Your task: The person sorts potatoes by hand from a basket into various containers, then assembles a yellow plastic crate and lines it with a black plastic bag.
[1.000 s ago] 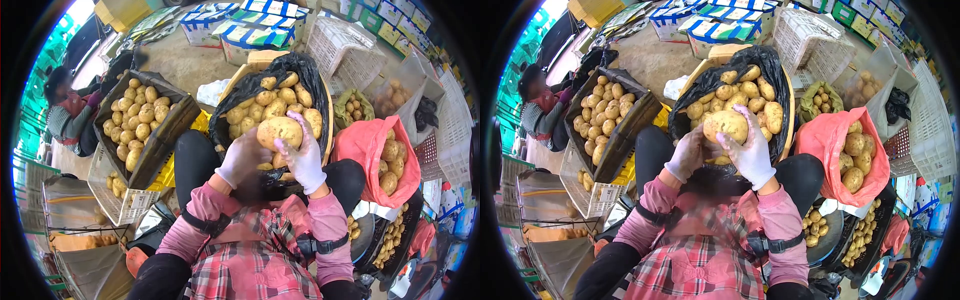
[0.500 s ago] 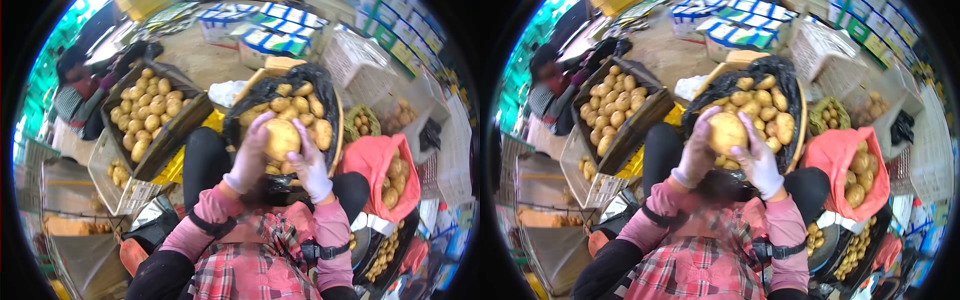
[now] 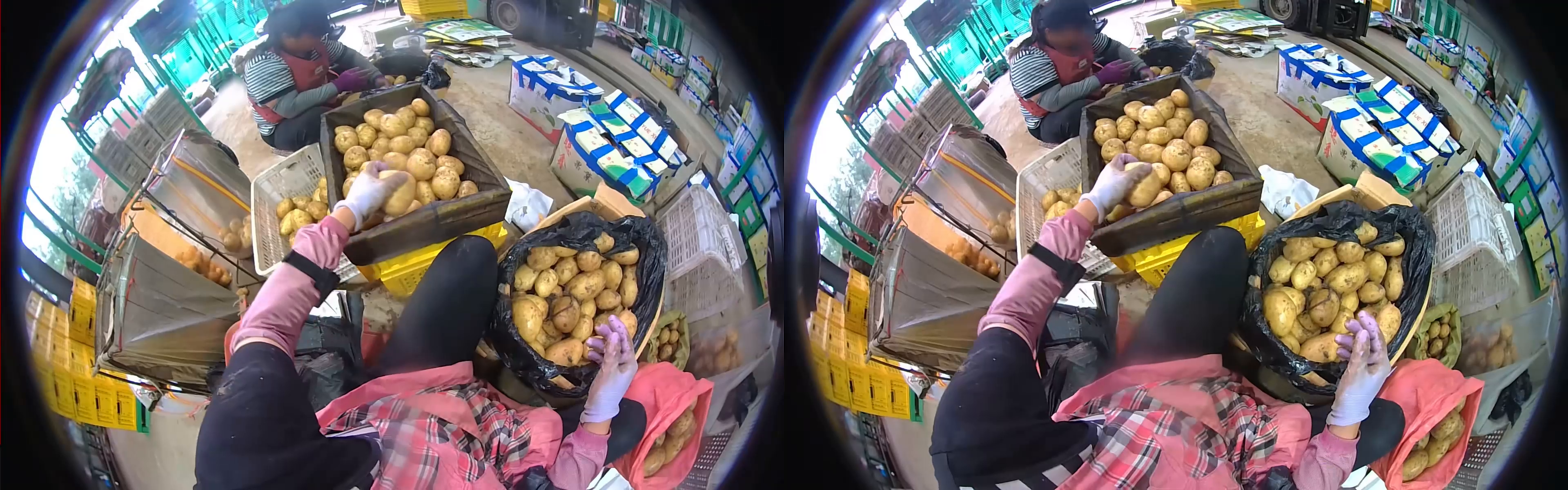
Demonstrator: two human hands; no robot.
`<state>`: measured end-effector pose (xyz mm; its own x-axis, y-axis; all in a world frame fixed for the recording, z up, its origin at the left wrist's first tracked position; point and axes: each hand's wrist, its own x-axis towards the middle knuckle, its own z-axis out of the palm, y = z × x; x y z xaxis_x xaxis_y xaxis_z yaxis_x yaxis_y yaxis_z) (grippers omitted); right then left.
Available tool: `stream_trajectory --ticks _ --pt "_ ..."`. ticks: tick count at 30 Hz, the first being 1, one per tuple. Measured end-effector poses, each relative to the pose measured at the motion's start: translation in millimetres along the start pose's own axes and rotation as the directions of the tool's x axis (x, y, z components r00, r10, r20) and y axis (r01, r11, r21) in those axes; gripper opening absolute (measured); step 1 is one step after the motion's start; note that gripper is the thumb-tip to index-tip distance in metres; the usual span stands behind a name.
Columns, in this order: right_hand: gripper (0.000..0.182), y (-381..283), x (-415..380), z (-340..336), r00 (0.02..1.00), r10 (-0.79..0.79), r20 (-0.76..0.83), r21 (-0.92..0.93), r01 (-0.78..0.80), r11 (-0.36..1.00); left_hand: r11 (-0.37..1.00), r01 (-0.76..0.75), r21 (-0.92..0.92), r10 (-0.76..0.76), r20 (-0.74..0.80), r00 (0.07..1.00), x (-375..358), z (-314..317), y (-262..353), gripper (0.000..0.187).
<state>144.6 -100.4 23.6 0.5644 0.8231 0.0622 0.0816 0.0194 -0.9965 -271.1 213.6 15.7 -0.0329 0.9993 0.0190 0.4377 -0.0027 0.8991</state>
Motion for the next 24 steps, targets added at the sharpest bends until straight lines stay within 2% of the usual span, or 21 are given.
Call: stream_trajectory --ticks 2,5,8,9,11,13,14,15,16,18,20,21,22,23,24 --pt "0.040 2.0 0.0 1.4 1.000 -0.010 -0.004 -0.005 0.010 1.000 0.984 0.072 0.161 -0.088 0.092 0.992 17.5 -19.2 -28.2 0.044" --pt "0.039 5.3 4.6 -0.2 1.000 0.008 -0.024 -0.011 -0.008 1.000 0.955 -0.085 0.283 0.050 0.127 0.991 12.5 -16.3 -29.9 0.036" --pt "0.039 14.5 8.1 -2.6 1.000 0.010 -0.021 -0.044 -0.011 0.999 0.986 0.037 0.163 -0.095 0.363 0.927 28.0 -7.1 -39.0 0.038" --pt "0.039 16.1 9.0 -2.3 1.000 0.003 -0.019 -0.057 -0.004 0.998 0.966 0.026 0.257 -0.136 0.418 0.898 30.3 -4.9 -34.9 0.043" --pt "0.040 14.3 8.0 -1.3 1.000 0.012 -0.028 -0.056 -0.014 0.998 0.854 -0.176 0.490 -0.085 0.465 0.881 26.9 1.7 -30.3 0.045" --pt "0.041 11.4 6.5 -0.1 0.998 0.017 -0.053 -0.045 -0.020 0.999 0.629 -0.432 0.646 -0.035 0.578 0.815 21.2 5.3 -10.2 0.052" --pt "0.041 9.3 4.7 -0.2 0.998 -0.008 -0.064 -0.087 0.002 0.996 0.509 -0.329 0.796 -0.141 0.454 0.880 11.1 13.6 2.7 0.056" --pt "0.041 9.4 6.1 -3.2 0.998 -0.012 -0.058 -0.096 0.006 0.995 0.475 -0.341 0.812 -0.184 0.470 0.863 15.0 16.9 1.7 0.056" --pt "0.040 12.0 6.9 -5.4 0.998 -0.017 -0.068 -0.080 0.012 0.997 0.470 -0.338 0.815 -0.103 0.431 0.896 16.3 18.6 -9.1 0.054" --pt "0.038 8.5 7.3 -6.2 0.998 -0.013 -0.062 -0.093 0.007 0.996 0.518 -0.255 0.816 -0.078 0.341 0.937 12.1 17.3 -23.1 0.059" --pt "0.036 3.0 5.6 -7.7 0.998 -0.040 -0.050 -0.049 0.038 0.998 0.578 -0.258 0.774 -0.126 0.397 0.909 41.3 12.6 -53.0 0.063" --pt "0.035 0.1 3.7 -10.4 0.997 -0.041 -0.066 -0.021 0.039 0.999 0.552 -0.289 0.782 -0.204 0.463 0.863 59.4 10.6 -60.6 0.065" --pt "0.034 -2.3 2.2 -13.2 0.996 -0.044 -0.079 0.011 0.045 0.999 0.455 -0.227 0.861 -0.265 0.374 0.888 40.6 17.6 -26.4 0.062" --pt "0.032 -6.2 1.4 -16.0 0.995 -0.018 -0.098 0.045 0.023 0.999 0.432 -0.284 0.856 -0.073 0.347 0.935 21.1 29.2 -0.5 0.057" --pt "0.032 -5.7 1.7 -19.1 0.993 -0.021 -0.120 0.065 0.029 0.997 0.400 -0.341 0.850 0.132 0.315 0.940 5.9 46.0 18.9 0.053"
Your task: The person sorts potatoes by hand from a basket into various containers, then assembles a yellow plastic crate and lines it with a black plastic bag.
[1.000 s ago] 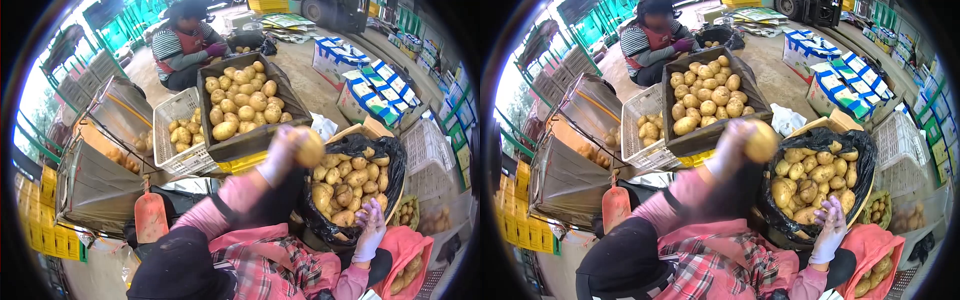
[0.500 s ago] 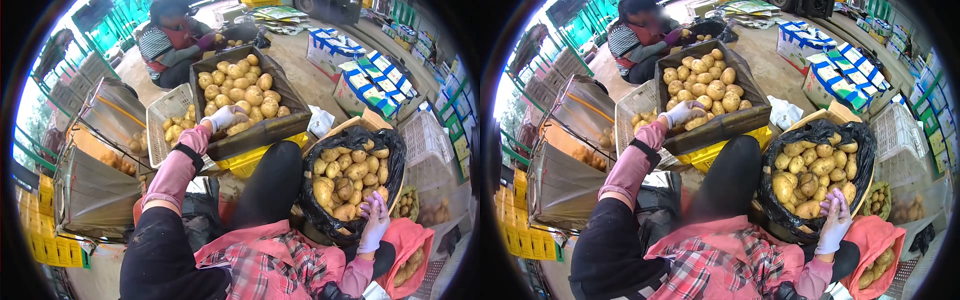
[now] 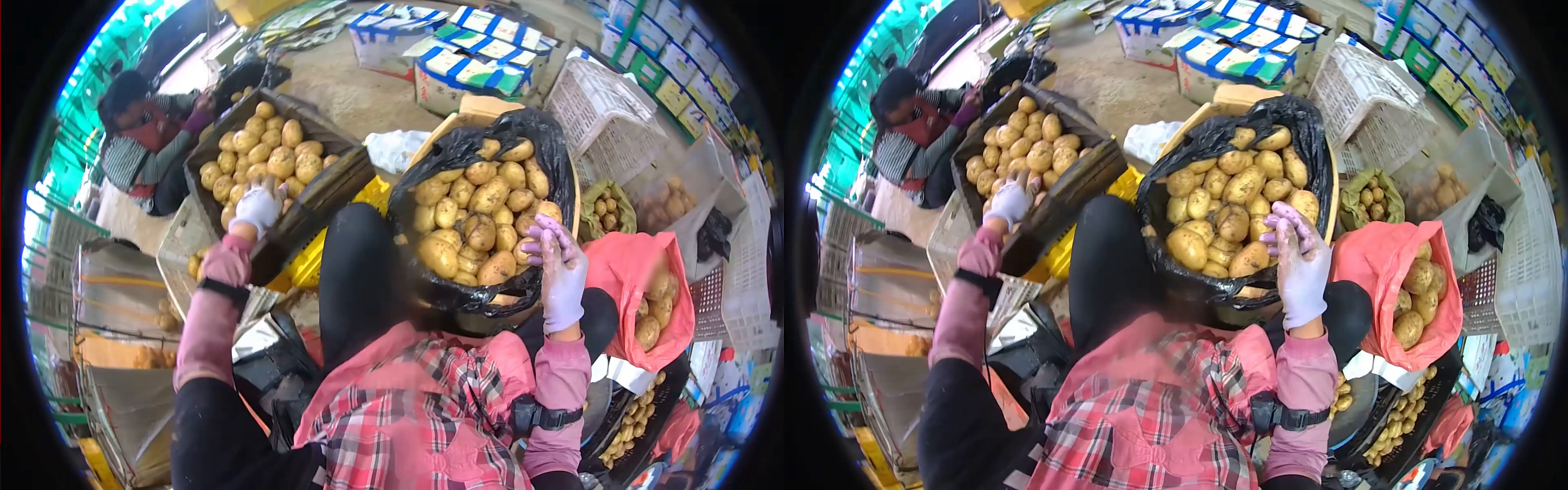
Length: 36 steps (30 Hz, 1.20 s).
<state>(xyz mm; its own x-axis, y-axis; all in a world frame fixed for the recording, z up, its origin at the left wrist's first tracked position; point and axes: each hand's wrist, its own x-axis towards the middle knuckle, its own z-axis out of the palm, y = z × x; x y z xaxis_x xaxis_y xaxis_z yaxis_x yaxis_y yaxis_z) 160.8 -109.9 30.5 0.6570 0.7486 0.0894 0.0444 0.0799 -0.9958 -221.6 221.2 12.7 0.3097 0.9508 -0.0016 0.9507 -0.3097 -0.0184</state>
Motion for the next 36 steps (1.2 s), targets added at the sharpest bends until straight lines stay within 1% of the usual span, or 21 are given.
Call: stream_trajectory --ticks 1,3,4,5,6,7,9,12,17,19,21,22,24,26,27,30,31,32,33,34,36 --pt "0.032 0.3 0.5 -3.6 1.000 -0.005 -0.020 0.016 0.006 1.000 0.967 -0.244 -0.080 0.194 -0.396 0.897 -2.0 -0.8 25.0 0.045" --pt "0.031 -0.2 -1.1 -4.2 1.000 -0.006 -0.020 -0.001 0.006 1.000 0.850 -0.430 -0.304 0.220 -0.536 0.815 -25.9 -41.4 114.1 0.038" --pt "0.030 0.3 -1.7 -1.8 1.000 -0.011 -0.004 0.018 0.011 1.000 0.737 -0.429 -0.522 0.226 -0.408 0.884 -38.3 -50.5 154.0 0.034" --pt "0.029 2.0 -1.7 -0.2 1.000 -0.006 0.017 0.024 0.006 1.000 0.661 -0.502 -0.558 0.318 -0.397 0.861 -29.3 -21.6 180.2 0.031" --pt "0.028 3.0 -1.0 1.3 0.999 -0.005 0.038 0.031 0.004 1.000 0.653 -0.531 -0.540 0.468 -0.264 0.844 -30.4 -10.5 210.0 0.035" --pt "0.027 2.3 -0.9 2.2 0.999 0.000 0.051 0.025 -0.002 1.000 0.732 -0.446 -0.515 0.515 -0.009 0.857 -34.8 -7.3 244.1 0.038" --pt "0.026 3.1 -0.2 1.0 0.999 0.012 0.039 0.075 -0.015 0.997 0.798 -0.443 -0.409 0.556 0.215 0.803 -32.0 26.3 286.4 0.043" --pt "0.026 5.0 3.9 -4.5 1.000 0.024 -0.018 0.144 -0.021 0.989 0.834 -0.495 -0.245 0.549 0.275 0.789 2.9 122.7 318.8 0.046" --pt "0.027 17.9 11.9 -6.7 0.998 0.047 -0.051 0.183 -0.037 0.982 0.926 -0.365 -0.092 0.376 0.243 0.894 20.6 162.4 349.6 0.032" --pt "0.028 16.7 16.1 -5.0 0.998 0.051 -0.040 0.193 -0.042 0.980 0.868 -0.380 -0.319 0.495 0.491 0.717 37.8 163.2 334.3 0.035" --pt "0.025 6.0 15.2 -7.3 0.997 0.059 -0.040 0.234 -0.048 0.971 0.642 0.234 -0.731 0.531 0.643 0.552 42.0 142.8 330.2 0.039" --pt "0.023 4.8 14.3 -5.1 0.997 0.067 -0.047 0.264 -0.053 0.963 0.181 0.734 -0.655 0.550 0.686 0.477 21.3 94.0 327.2 0.042" --pt "0.022 6.0 12.9 -7.5 0.994 0.106 -0.004 0.220 -0.102 0.970 -0.192 0.763 -0.618 0.824 0.320 0.467 -12.3 43.8 303.6 0.050" --pt "0.022 8.9 12.8 -0.7 0.999 0.048 -0.013 0.206 -0.045 0.977 -0.362 0.800 -0.478 0.872 0.130 0.471 -41.9 15.3 289.6 0.053" --pt "0.032 13.3 12.5 -0.1 0.998 0.050 0.036 0.125 -0.055 0.991 -0.349 0.836 -0.423 0.916 0.036 0.400 -48.6 14.2 281.9 0.055" --pt "0.056 14.6 7.0 17.4 0.980 -0.156 0.127 0.059 0.150 0.987 -0.423 0.830 -0.364 0.890 0.005 0.456 -84.6 -0.6 272.7 0.048" --pt "0.078 2.4 3.6 13.8 0.953 -0.170 0.249 -0.129 0.207 0.970 -0.499 0.418 -0.759 0.752 -0.139 0.645 -100.2 4.5 277.4 0.045" --pt "0.083 -4.2 -2.0 20.8 0.955 -0.151 0.255 -0.035 0.165 0.986 -0.400 0.306 -0.864 0.736 -0.103 0.670 -101.7 15.9 279.7 0.045" --pt "0.085 -2.6 -7.4 26.4 0.962 -0.061 0.267 0.145 0.023 0.989 -0.281 0.192 -0.940 0.715 -0.072 0.695 -100.9 35.3 283.1 0.045" --pt "0.077 8.5 -6.1 27.3 0.968 -0.117 0.224 0.114 0.093 0.989 -0.196 0.085 -0.977 0.701 -0.079 0.708 -109.8 25.5 284.2 0.042" --pt "0.061 30.5 -3.4 29.0 0.965 -0.227 0.134 0.033 0.225 0.974 -0.055 -0.411 -0.910 0.628 -0.352 0.694 -130.8 14.9 295.2 0.037"
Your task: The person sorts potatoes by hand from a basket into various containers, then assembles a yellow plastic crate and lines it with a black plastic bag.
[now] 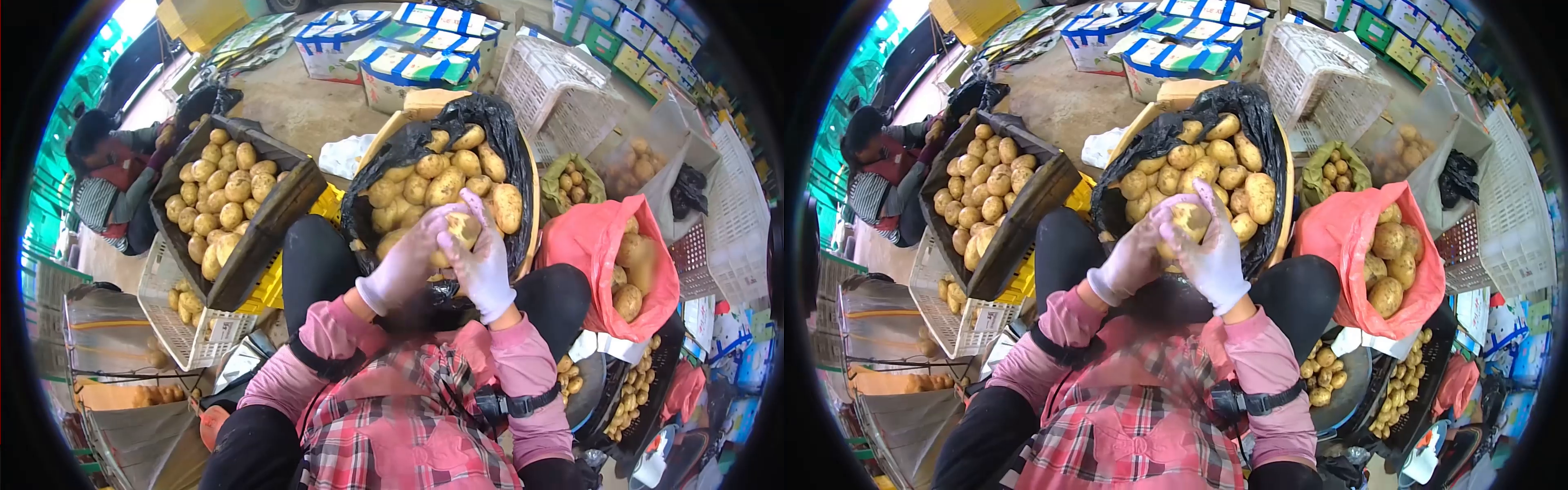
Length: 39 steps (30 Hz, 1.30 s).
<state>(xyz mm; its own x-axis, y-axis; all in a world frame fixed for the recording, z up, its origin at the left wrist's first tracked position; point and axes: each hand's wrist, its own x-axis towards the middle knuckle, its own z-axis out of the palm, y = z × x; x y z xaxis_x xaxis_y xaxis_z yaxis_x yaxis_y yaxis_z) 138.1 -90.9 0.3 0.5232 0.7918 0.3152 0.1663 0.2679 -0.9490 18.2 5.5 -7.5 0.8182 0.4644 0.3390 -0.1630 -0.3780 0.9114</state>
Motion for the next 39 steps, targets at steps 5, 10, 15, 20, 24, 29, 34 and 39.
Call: stream_trajectory --ticks 5,10,15,20,24,29,34,39 --pt "0.024 -0.7 -1.0 -7.2 0.996 0.088 -0.027 0.006 -0.088 0.996 0.982 0.058 -0.177 -0.102 -0.251 0.963 -7.8 39.7 25.7 0.032" --pt "0.027 -7.8 0.4 -15.2 0.924 0.357 -0.135 0.161 -0.335 0.928 0.983 0.178 -0.041 -0.182 -0.143 0.973 -13.6 31.8 2.0 0.038" --pt "0.025 -5.3 2.6 -6.9 0.909 0.416 0.015 0.618 -0.335 0.711 0.706 0.385 -0.595 -0.386 0.133 0.913 -11.0 12.8 56.0 0.055" --pt "0.019 -7.3 -5.4 -14.4 0.839 0.475 0.265 0.082 -0.511 0.856 0.310 0.240 -0.920 -0.173 0.194 0.966 -12.2 3.3 53.7 0.075" --pt "0.027 31.5 -29.5 -10.9 0.613 0.474 0.632 -0.615 0.025 0.788 0.483 0.209 -0.850 -0.314 0.055 0.948 -20.8 -5.4 61.5 0.065" --pt "0.070 21.3 -42.8 5.1 0.507 0.636 0.582 -0.768 0.084 0.635 0.725 0.143 -0.673 -0.400 -0.243 0.884 -57.7 -65.4 60.6 0.055" --pt "0.055 10.9 -38.4 9.4 0.702 0.516 0.491 -0.733 0.013 0.680 0.813 0.546 0.202 -0.147 -0.836 0.529 -135.8 -202.4 65.7 0.053" --pt "0.037 -4.7 -28.0 18.8 0.769 0.406 0.494 -0.603 -0.033 0.797 0.283 0.768 0.575 -0.147 -0.765 0.627 -227.5 -293.6 11.7 0.047"
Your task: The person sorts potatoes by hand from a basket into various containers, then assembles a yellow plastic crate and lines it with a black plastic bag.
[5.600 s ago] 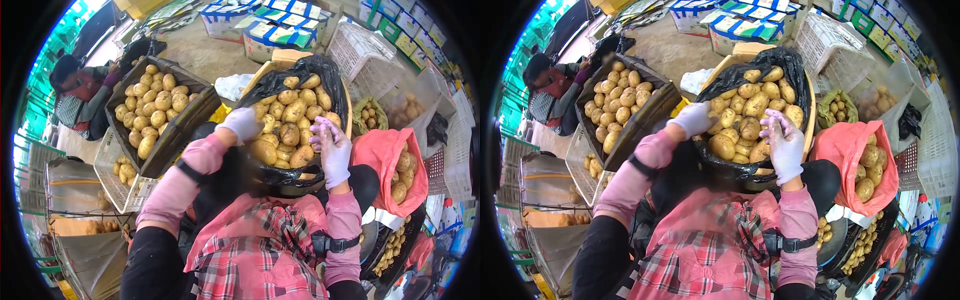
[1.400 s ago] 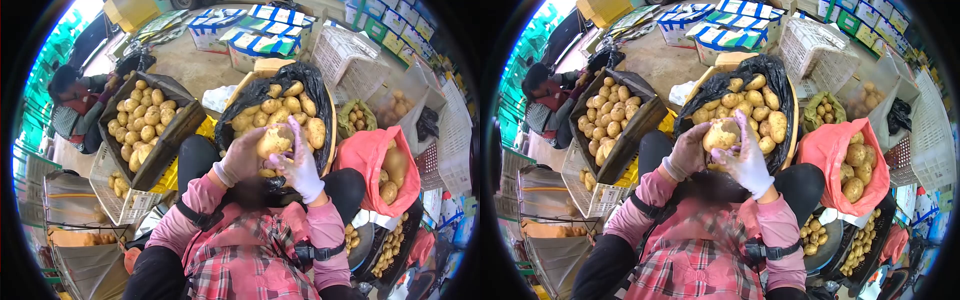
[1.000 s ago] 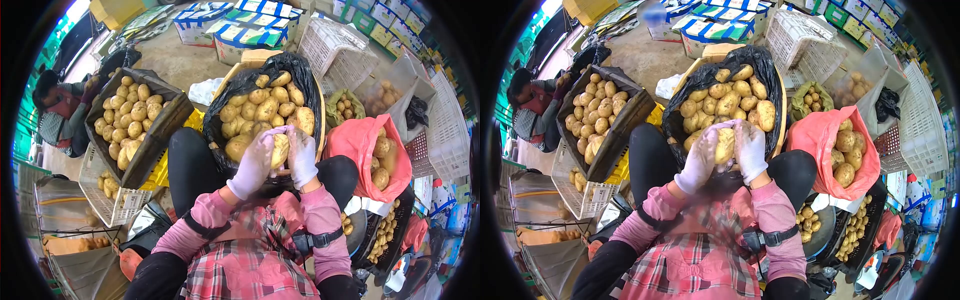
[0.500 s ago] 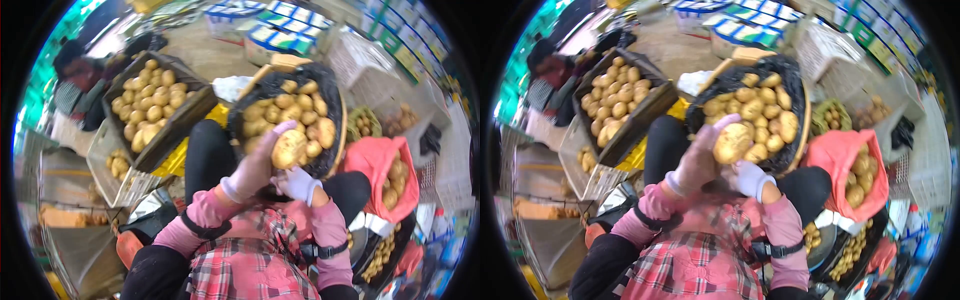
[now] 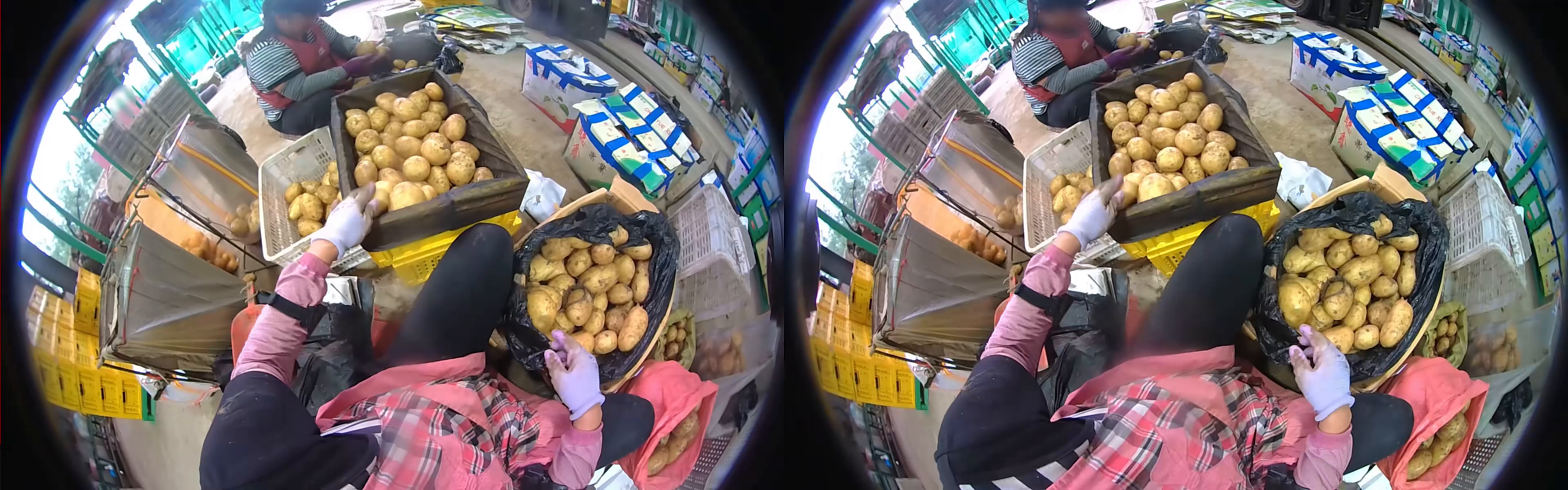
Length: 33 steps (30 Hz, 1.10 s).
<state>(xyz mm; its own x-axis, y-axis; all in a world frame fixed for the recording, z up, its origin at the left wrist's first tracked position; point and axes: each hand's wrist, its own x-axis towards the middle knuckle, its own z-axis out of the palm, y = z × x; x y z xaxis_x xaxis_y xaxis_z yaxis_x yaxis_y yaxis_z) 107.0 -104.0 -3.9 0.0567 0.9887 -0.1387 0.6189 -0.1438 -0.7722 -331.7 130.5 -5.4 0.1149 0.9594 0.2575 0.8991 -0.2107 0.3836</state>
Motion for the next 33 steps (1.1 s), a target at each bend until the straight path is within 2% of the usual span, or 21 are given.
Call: stream_trajectory --ticks 1,3,4,5,6,7,8,9,10,11,12,13,15,17,19,21,24,26,28,31,33 --pt "0.037 -1.3 0.8 -2.2 0.999 -0.006 -0.035 0.059 0.008 0.998 0.990 0.012 0.141 -0.031 0.132 0.991 0.4 -1.7 -5.6 0.046" --pt "0.038 2.3 1.2 -8.1 0.994 0.003 -0.107 0.174 0.016 0.985 0.965 0.010 0.262 -0.068 0.215 0.974 5.4 -14.8 -1.1 0.043" --pt "0.036 14.3 3.8 -12.1 0.970 -0.150 -0.189 0.093 0.170 0.981 0.949 -0.007 0.315 -0.081 0.263 0.961 9.6 -17.2 5.3 0.042" --pt "0.036 10.4 5.1 -22.4 0.974 -0.118 -0.193 0.108 0.141 0.984 0.964 -0.022 0.265 -0.037 0.216 0.976 15.7 -12.4 -4.8 0.034" --pt "0.035 -17.0 4.9 -43.3 0.971 -0.153 -0.184 -0.075 0.142 0.987 0.960 -0.044 0.276 -0.020 0.226 0.974 22.9 -13.9 -5.5 0.036" --pt "0.035 -17.5 6.8 -54.7 0.954 -0.209 -0.216 -0.042 0.204 0.978 0.966 0.019 0.259 -0.108 0.336 0.936 31.6 -17.8 -2.7 0.041" --pt "0.035 -25.8 11.3 -69.6 0.965 -0.146 -0.217 0.009 0.151 0.988 0.950 0.004 0.314 -0.125 0.367 0.922 43.9 -13.6 -7.3 0.047" --pt "0.037 -28.9 14.5 -82.5 0.952 -0.160 -0.262 0.005 0.167 0.986 0.957 0.074 0.281 -0.215 0.512 0.832 61.4 -10.4 -18.0 0.051" --pt "0.035 -21.7 20.0 -93.9 0.948 -0.154 -0.279 0.079 0.183 0.980 0.950 0.102 0.294 -0.260 0.569 0.781 69.4 -13.7 -7.6 0.048" --pt "0.031 -25.7 23.3 -100.3 0.942 -0.112 -0.316 0.284 0.206 0.936 0.885 -0.147 0.442 -0.118 0.518 0.847 67.6 -16.6 13.3 0.042" --pt "0.030 -23.4 26.0 -107.6 0.922 -0.104 -0.373 0.333 0.238 0.913 0.873 -0.274 0.403 0.121 0.365 0.923 58.7 -13.8 39.2 0.037" --pt "0.030 -20.7 28.5 -111.4 0.897 -0.100 -0.431 0.380 0.280 0.882 0.831 -0.398 0.390 0.354 0.181 0.917 50.0 -8.0 73.8 0.032" --pt "0.030 -16.1 25.8 -113.7 0.877 -0.031 -0.479 0.454 0.278 0.847 0.894 -0.442 -0.076 0.433 -0.109 0.895 25.0 4.0 166.9 0.029" --pt "0.030 -2.7 26.9 -115.0 0.875 0.021 -0.484 0.471 0.240 0.849 0.810 -0.429 -0.400 0.493 0.069 0.867 5.8 34.3 231.8 0.029" --pt "0.030 22.6 34.5 -107.7 0.882 0.060 -0.467 0.439 0.173 0.882 0.806 -0.396 -0.440 0.581 0.458 0.673 0.4 72.8 276.6 0.038" --pt "0.029 24.0 36.5 -105.5 0.872 0.062 -0.485 0.456 0.192 0.869 0.798 -0.550 -0.247 0.575 0.588 0.569 5.3 135.6 301.9 0.045" --pt "0.028 29.1 34.8 -103.3 0.865 0.024 -0.501 0.421 0.220 0.880 0.796 -0.600 -0.084 0.549 0.517 0.657 28.0 206.2 318.1 0.051" --pt "0.028 31.5 31.2 -107.5 0.876 0.040 -0.481 0.341 0.145 0.929 0.792 -0.609 0.035 0.485 0.569 0.664 47.3 247.9 312.5 0.053" --pt "0.029 33.2 31.5 -110.7 0.871 0.029 -0.490 0.294 0.134 0.946 0.754 -0.619 0.221 0.423 0.557 0.715 54.2 257.4 321.7 0.051" --pt "0.036 30.0 32.9 -114.5 0.850 0.002 -0.527 0.251 0.154 0.956 0.773 -0.571 0.278 0.345 0.571 0.745 63.1 271.1 336.1 0.045" --pt "0.036 32.7 35.7 -114.0 0.852 -0.014 -0.524 0.262 0.177 0.949 0.834 -0.498 0.238 0.229 0.671 0.705 69.2 273.2 336.0 0.043"
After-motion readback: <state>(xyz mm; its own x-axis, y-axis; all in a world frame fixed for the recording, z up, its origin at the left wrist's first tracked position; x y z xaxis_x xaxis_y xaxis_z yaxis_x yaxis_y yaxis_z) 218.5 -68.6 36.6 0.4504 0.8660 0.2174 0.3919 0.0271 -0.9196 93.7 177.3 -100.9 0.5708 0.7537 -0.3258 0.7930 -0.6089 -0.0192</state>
